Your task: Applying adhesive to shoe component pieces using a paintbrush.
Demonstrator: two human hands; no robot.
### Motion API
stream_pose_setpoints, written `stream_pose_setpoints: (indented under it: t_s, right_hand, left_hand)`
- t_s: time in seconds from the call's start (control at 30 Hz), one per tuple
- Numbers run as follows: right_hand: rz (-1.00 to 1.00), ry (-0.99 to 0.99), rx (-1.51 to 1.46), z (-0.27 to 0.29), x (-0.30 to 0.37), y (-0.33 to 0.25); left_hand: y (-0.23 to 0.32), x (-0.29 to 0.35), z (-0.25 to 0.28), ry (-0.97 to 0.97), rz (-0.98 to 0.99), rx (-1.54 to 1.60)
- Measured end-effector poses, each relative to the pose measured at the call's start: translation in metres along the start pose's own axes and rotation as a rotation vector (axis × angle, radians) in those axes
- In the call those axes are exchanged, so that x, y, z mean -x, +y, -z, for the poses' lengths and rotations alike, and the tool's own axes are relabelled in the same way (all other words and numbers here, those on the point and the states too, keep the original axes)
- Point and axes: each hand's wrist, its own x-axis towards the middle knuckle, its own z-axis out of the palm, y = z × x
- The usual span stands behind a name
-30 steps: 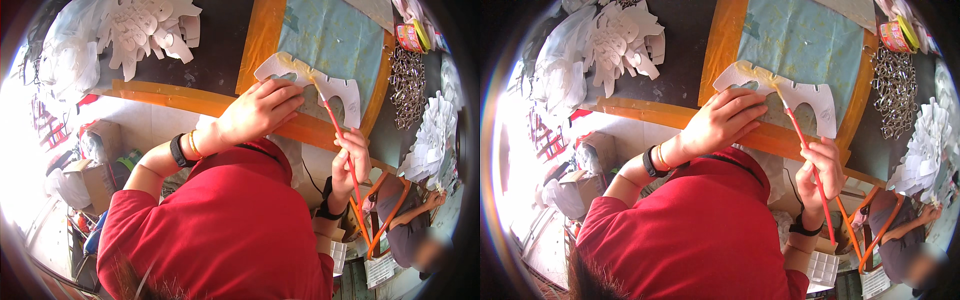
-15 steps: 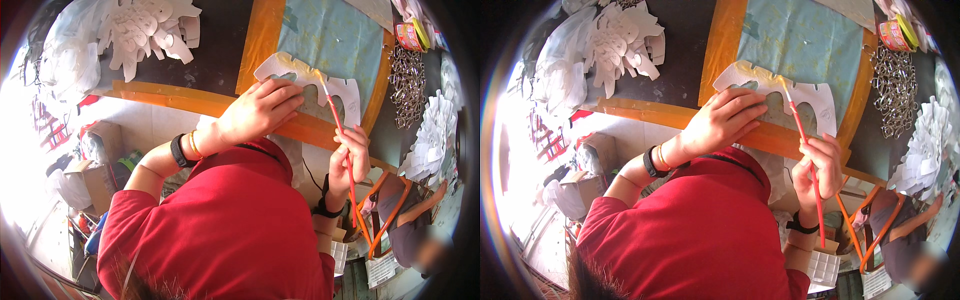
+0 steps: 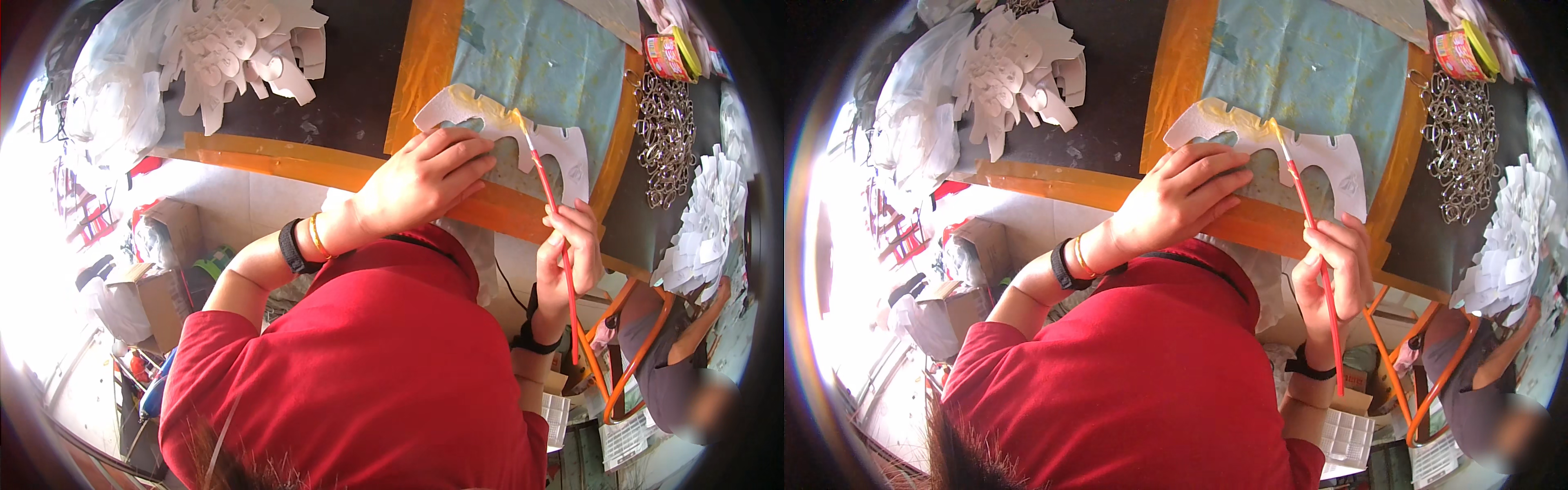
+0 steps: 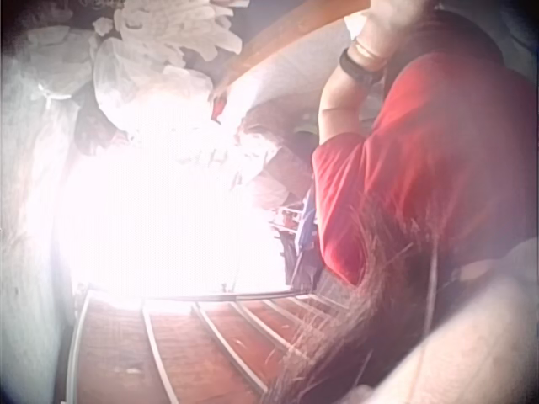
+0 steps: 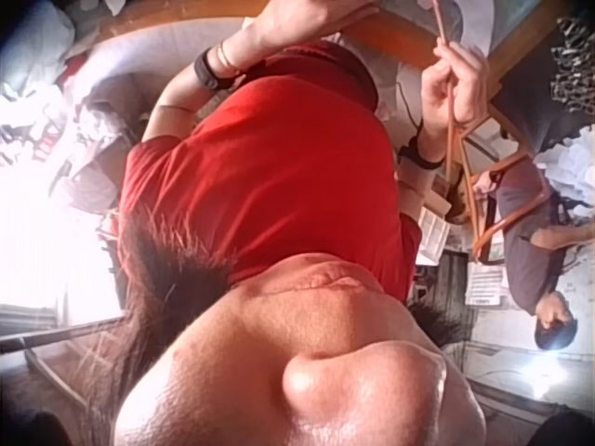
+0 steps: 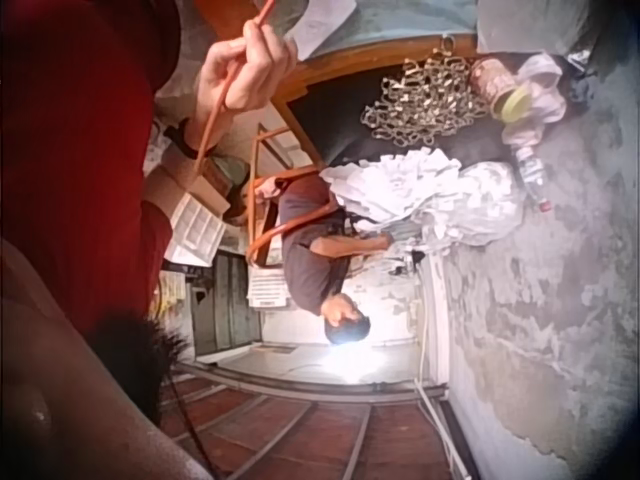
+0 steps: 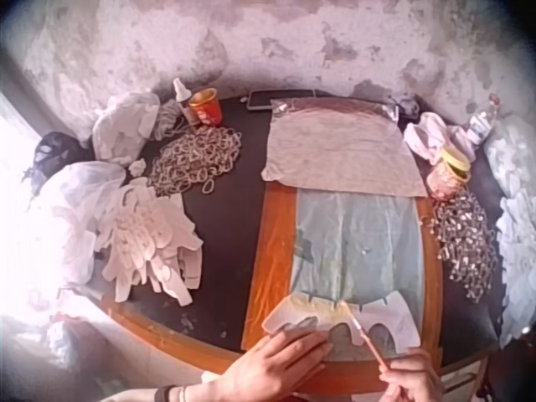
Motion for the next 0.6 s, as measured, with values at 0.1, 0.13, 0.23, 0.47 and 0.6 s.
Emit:
stream_pose_setpoints:
  t_s: [0.1,0.13,0.23,0.47,0.6]
  right_hand:
    - [0.022,0.010,0.003,0.002,0.001,0.000]
    - [0.039,-0.003,0.015,0.002,0.000,-0.001]
    - [0.048,-0.012,0.034,0.003,0.000,-0.002]
    - [0.013,0.006,0.058,0.013,0.007,0.002]
    - [-0.082,0.024,-0.069,0.016,0.008,-0.001]
  left_hand:
    - [0.000,0.000,0.000,-0.005,-0.004,-0.001]
    - [0.000,0.000,-0.001,-0.008,-0.004,-0.002]
    - [0.001,0.000,0.001,-0.011,0.002,-0.003]
    - [0.001,0.000,0.001,-0.018,0.002,-0.001]
    - [0.001,0.000,0.001,-0.021,-0.002,-0.008]
